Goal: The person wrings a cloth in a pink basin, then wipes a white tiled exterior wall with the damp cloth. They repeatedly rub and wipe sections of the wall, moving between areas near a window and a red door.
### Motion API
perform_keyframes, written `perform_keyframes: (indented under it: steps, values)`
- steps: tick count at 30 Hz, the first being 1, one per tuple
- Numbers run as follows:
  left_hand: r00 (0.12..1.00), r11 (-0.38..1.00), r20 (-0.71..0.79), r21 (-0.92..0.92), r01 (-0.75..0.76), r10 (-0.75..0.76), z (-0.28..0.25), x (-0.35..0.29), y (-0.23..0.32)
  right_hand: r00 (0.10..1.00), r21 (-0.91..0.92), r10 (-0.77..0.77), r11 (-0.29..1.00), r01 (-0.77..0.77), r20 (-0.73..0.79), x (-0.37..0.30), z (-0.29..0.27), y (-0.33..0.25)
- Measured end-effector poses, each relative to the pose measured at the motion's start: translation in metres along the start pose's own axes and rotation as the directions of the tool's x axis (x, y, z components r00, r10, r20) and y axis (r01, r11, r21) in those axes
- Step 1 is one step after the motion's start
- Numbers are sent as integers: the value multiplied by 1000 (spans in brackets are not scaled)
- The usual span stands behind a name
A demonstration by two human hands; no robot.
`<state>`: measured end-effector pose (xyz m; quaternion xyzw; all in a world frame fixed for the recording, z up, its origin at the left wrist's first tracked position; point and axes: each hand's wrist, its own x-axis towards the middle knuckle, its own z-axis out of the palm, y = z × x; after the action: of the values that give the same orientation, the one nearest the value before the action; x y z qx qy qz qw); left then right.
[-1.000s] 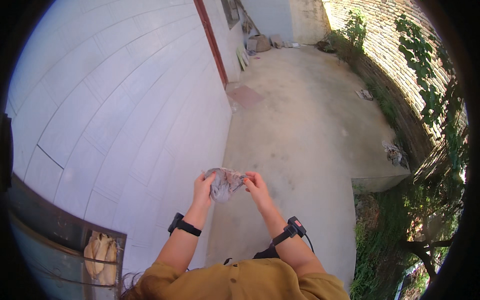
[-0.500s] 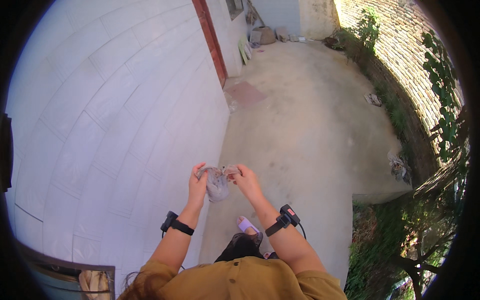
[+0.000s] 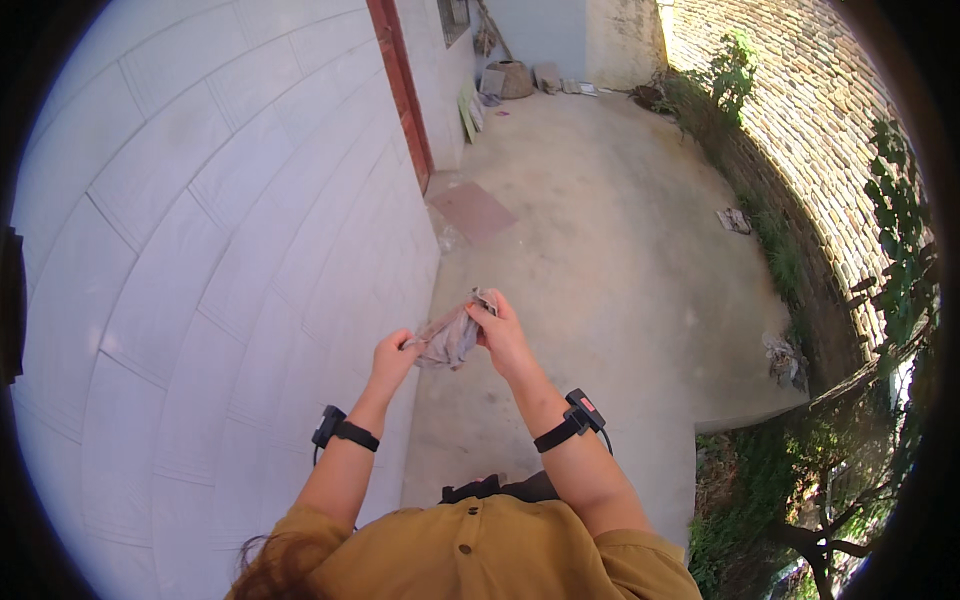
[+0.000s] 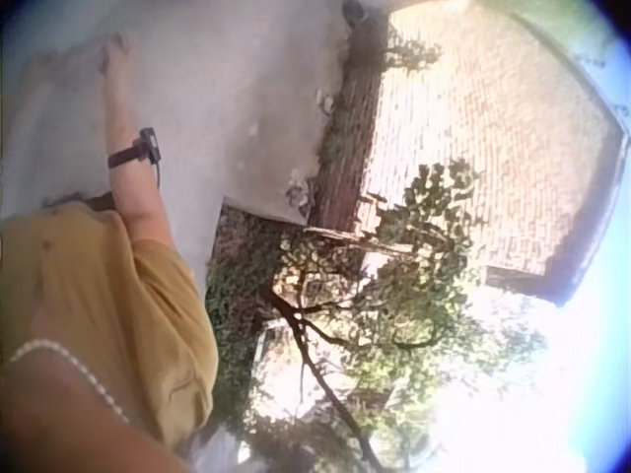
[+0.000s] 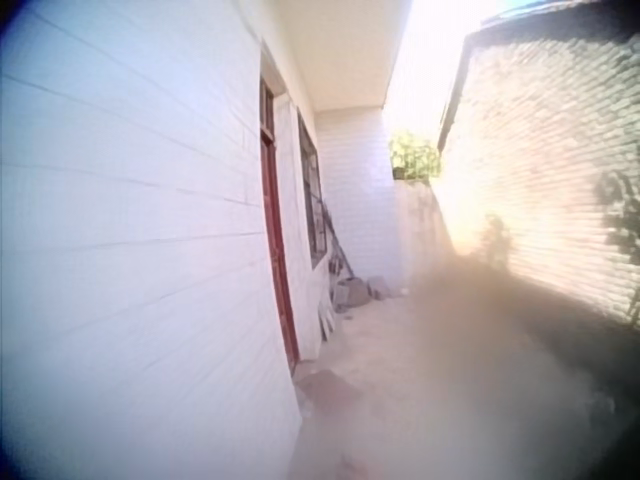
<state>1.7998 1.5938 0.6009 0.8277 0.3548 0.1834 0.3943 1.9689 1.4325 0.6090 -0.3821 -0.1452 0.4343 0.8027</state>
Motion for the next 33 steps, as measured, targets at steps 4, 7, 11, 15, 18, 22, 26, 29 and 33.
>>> perform_keyframes:
  steps: [4,7,11,15,18,22,26,29,33]
  values:
    - [891,921,-263,229,-314,369,3,52,2,996,101,13,995,-21,88,62,18,-11]
    - [769,864,-402,311,-395,497,-1,87,11,964,-36,191,982,-187,184,117,38,-7]
    - [979,970,-201,-234,-70,22,-17,131,21,957,-1,145,989,-150,251,187,39,-22]
    - [999,983,-39,-184,3,-10,-16,177,43,907,-310,279,934,-179,315,250,19,-42]
    - [949,857,-305,-507,-89,-83,-13,214,63,803,-395,247,918,-15,543,312,4,-62]
    - [860,787,-470,-599,-146,-198,-21,251,68,764,-309,325,935,-172,557,382,-39,-92]
    - [831,888,-499,-460,-15,-245,-27,278,61,632,-540,385,839,65,673,448,-69,-112]
    - [817,859,-411,-477,186,-406,-33,290,62,660,-444,349,896,-26,665,480,-89,-121]
    - [861,755,-357,-654,47,-363,-34,310,78,730,-225,226,969,-102,645,510,-108,-131]
